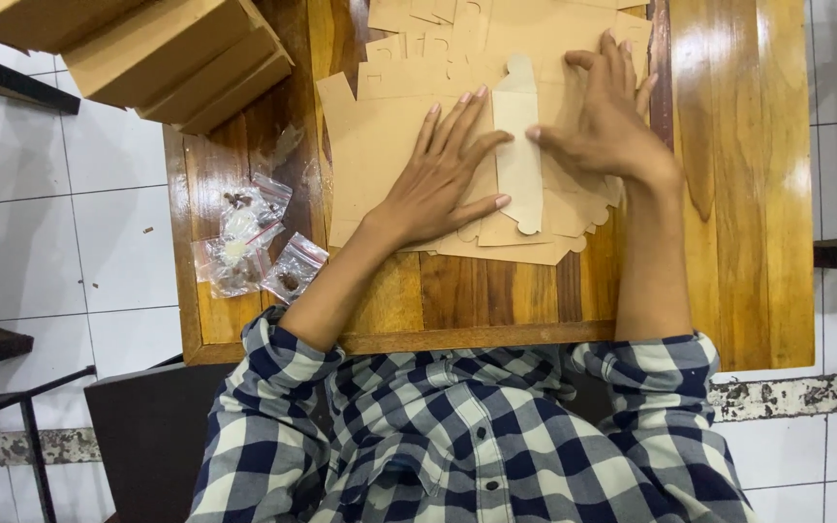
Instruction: Assembling cardboard boxes from flat pre-cut templates by folding along creases and tucking tabs.
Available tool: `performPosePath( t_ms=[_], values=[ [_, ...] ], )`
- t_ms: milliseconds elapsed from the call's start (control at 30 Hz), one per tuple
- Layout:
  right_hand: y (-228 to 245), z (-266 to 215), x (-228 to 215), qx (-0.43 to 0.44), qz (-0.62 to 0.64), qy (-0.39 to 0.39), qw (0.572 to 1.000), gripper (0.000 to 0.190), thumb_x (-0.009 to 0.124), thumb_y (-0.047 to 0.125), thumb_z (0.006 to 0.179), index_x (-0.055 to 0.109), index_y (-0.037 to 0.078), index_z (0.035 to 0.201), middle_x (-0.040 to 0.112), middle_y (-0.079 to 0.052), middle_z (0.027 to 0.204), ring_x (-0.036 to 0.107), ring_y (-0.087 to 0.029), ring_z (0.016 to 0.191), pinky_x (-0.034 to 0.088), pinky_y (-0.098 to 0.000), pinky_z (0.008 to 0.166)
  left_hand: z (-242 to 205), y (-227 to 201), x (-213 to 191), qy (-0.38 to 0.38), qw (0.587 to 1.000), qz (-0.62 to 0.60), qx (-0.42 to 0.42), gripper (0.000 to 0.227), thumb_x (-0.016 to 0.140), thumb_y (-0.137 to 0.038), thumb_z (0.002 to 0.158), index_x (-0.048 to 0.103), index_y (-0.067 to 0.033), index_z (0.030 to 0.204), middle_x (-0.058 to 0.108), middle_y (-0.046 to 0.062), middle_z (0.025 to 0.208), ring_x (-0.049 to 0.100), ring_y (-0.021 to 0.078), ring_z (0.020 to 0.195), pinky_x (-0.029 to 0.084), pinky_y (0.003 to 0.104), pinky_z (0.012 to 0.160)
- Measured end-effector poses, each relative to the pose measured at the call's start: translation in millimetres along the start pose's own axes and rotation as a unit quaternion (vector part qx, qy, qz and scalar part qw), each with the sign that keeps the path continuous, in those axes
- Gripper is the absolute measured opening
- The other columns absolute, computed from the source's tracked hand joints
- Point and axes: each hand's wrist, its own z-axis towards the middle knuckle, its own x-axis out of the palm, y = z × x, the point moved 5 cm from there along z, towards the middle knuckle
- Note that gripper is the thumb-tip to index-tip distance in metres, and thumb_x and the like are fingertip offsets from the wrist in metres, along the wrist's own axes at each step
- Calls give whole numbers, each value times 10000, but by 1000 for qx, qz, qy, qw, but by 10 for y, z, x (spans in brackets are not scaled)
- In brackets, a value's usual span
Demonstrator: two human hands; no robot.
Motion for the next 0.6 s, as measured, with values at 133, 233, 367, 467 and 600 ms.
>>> performPosePath(
  t_ms=[133,233,367,467,600],
  values=[
    [-88,-43,-1,-14,-16,52,998,1138,869,387,750,190,99,1617,-193,-160,1696,-162,-332,1576,-33,-600,1270,-13,64,70,-27,999,-7,-34,920,616,-660,1037,186,-102,1629,-13,200,1739,30,352,1648,35,571,1356],
    [-100,-65,27,-43,-16,38,998,1025,834,500,743,304,107,1527,-168,-199,1699,-161,-372,1570,-40,-608,1263,-7,50,32,-20,998,-16,-62,1068,543,-741,1038,17,-66,1677,-66,187,1755,-22,333,1658,25,540,1373],
    [56,-107,52,-8,-17,-26,999,721,711,681,818,605,140,1282,-25,-203,1725,-94,-356,1588,-55,-644,1232,-6,75,19,-13,996,-53,-72,916,372,-662,1080,36,-51,1675,-39,187,1752,-18,337,1649,17,552,1349],
    [82,-97,97,-23,-39,-55,997,742,668,782,794,640,140,1165,71,-223,1730,-24,-387,1596,-87,-688,1204,-1,120,84,-42,995,-84,-44,778,384,-629,1079,218,-144,1665,50,144,1757,76,326,1655,39,604,1354],
    [-52,-49,50,-50,33,-51,997,379,672,176,853,618,65,1211,140,-242,1716,8,-395,1584,-5,-659,1235,-61,-28,-152,-91,987,-129,-20,526,510,-455,1085,503,-116,1487,208,164,1706,210,372,1602,115,666,1314]
  ],
)
